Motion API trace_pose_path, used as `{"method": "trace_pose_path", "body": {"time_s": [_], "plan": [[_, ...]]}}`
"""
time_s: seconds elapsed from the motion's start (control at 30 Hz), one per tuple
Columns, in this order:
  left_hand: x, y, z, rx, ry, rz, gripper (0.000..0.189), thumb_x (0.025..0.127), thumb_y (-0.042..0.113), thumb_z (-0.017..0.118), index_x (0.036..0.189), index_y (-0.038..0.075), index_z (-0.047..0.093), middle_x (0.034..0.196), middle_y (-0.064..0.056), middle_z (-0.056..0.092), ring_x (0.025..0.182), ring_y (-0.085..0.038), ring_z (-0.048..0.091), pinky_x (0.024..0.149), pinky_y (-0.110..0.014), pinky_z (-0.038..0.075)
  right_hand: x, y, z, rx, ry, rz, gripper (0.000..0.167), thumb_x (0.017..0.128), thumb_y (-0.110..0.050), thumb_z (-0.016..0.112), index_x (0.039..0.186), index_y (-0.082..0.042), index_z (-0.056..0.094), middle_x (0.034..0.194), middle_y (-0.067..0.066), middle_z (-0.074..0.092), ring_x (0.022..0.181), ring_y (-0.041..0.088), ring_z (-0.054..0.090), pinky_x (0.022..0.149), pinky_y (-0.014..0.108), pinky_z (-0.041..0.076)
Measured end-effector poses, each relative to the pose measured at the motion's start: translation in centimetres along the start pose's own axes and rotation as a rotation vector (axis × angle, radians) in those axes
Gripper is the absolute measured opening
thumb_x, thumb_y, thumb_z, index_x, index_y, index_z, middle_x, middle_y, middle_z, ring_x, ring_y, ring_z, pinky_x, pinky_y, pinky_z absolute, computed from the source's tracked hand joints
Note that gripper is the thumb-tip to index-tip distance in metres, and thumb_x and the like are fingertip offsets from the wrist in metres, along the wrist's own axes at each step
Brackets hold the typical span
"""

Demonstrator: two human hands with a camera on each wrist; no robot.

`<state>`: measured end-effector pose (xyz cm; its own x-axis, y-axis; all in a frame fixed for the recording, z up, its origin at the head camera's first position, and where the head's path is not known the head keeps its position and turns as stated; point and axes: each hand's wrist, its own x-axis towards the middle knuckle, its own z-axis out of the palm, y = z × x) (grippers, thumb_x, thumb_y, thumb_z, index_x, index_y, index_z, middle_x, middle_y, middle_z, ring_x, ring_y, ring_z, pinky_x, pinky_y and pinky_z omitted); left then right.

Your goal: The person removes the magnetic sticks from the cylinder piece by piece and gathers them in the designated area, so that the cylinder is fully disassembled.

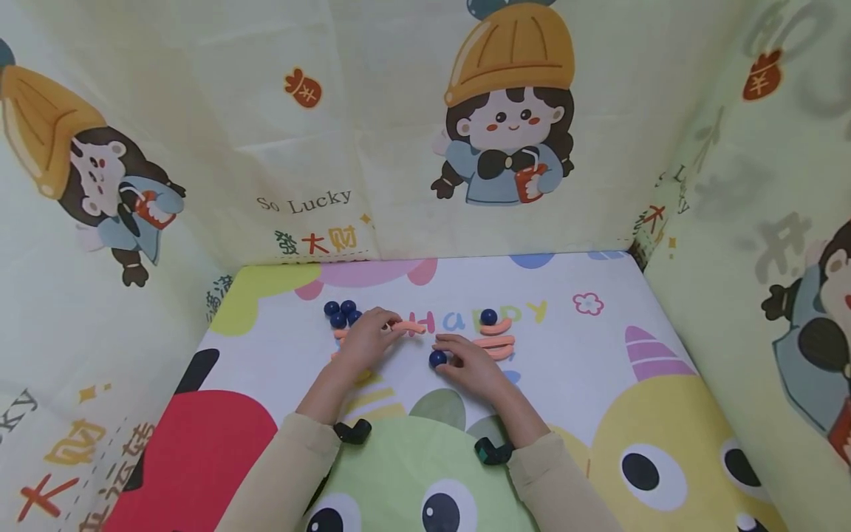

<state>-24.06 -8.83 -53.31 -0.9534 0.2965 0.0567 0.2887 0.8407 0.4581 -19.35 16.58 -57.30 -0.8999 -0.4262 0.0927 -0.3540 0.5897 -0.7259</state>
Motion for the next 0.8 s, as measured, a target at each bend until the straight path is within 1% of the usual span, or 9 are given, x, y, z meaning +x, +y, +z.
{"method": "trace_pose_path", "body": {"time_s": [0.07,0.13,0.27,0.33,0.37,0.43,0.53,0.63,0.8], "plan": [[-0.9,-0.5,-0.6,-0.033,0.009,-0.022,0.036,0.095,0.054,0.056,0.108,0.023,0.069,0.106,0.006,0.065,0.098,-0.015,0.059,0.088,-0.036,0.049,-0.1,-0.1,0.0,-0.005,0.008,0.015,0.043,0.094,-0.03,0.069,0.136,-0.025,0.06,0.146,-0.007,0.052,0.09,0.007,0.057,0.082,0.029,0.049],[-2.1,-1.1,-1.0,-0.055,0.019,-0.032,0.036,0.094,0.057,0.055,0.096,0.024,0.069,0.091,0.006,0.063,0.085,-0.013,0.057,0.079,-0.033,0.047,-0.1,-0.2,0.0,-0.009,0.015,0.029,0.044,0.094,-0.03,0.068,0.136,-0.025,0.06,0.143,-0.006,0.055,0.09,0.007,0.056,0.082,0.03,0.049],[-5.4,-2.9,-1.4,-0.127,0.041,-0.013,0.036,0.092,0.052,0.063,0.073,0.022,0.056,0.066,0.003,0.043,0.064,-0.014,0.044,0.064,-0.03,0.039,-0.1,-0.4,0.2,-0.006,0.023,0.045,0.044,0.094,-0.029,0.069,0.137,-0.026,0.059,0.139,-0.005,0.058,0.09,0.009,0.055,0.085,0.033,0.048],[-7.4,-3.7,-1.5,-0.161,0.051,-0.012,0.034,0.09,0.05,0.067,0.073,0.023,0.055,0.066,0.004,0.041,0.065,-0.012,0.045,0.066,-0.03,0.039,-0.1,-0.5,0.3,-0.003,0.022,0.037,0.044,0.094,-0.028,0.068,0.137,-0.027,0.059,0.137,-0.005,0.059,0.091,0.01,0.055,0.086,0.033,0.048],[-8.3,-4.1,-1.5,-0.181,0.053,-0.017,0.029,0.089,0.049,0.068,0.077,0.023,0.061,0.069,0.007,0.047,0.069,-0.01,0.05,0.069,-0.029,0.042,0.0,-0.5,0.3,0.002,0.018,0.037,0.044,0.094,-0.028,0.068,0.137,-0.028,0.059,0.136,-0.006,0.059,0.091,0.01,0.055,0.086,0.033,0.048],[-10.2,-4.9,-1.5,-0.187,0.052,-0.054,0.025,0.087,0.053,0.069,0.085,0.029,0.066,0.074,0.011,0.053,0.075,-0.008,0.053,0.072,-0.029,0.044,0.2,-0.5,0.4,0.003,0.005,0.026,0.044,0.094,-0.028,0.068,0.137,-0.029,0.058,0.134,-0.007,0.06,0.09,0.01,0.054,0.085,0.032,0.048],[-12.4,-5.9,-1.5,-0.157,0.037,-0.133,0.031,0.084,0.061,0.068,0.097,0.033,0.069,0.086,0.015,0.06,0.082,-0.006,0.054,0.073,-0.028,0.047,0.2,-0.4,0.6,-0.005,-0.005,0.031,0.046,0.094,-0.028,0.068,0.138,-0.03,0.057,0.131,-0.009,0.06,0.087,0.009,0.054,0.083,0.031,0.048],[-13.3,-6.5,-1.4,-0.134,0.023,-0.181,0.034,0.084,0.061,0.068,0.098,0.03,0.067,0.087,0.013,0.058,0.081,-0.007,0.051,0.071,-0.028,0.046,0.2,-0.1,0.7,0.0,0.0,0.041,0.046,0.094,-0.027,0.069,0.138,-0.03,0.057,0.131,-0.01,0.06,0.086,0.008,0.054,0.082,0.03,0.047],[-13.5,-6.8,-1.2,-0.142,0.003,-0.202,0.029,0.087,0.049,0.072,0.101,0.025,0.068,0.087,0.01,0.057,0.081,-0.009,0.051,0.073,-0.029,0.047,0.0,0.4,0.9,0.012,-0.005,0.024,0.046,0.094,-0.027,0.069,0.138,-0.032,0.057,0.137,-0.009,0.058,0.088,0.008,0.054,0.083,0.03,0.048]]}}
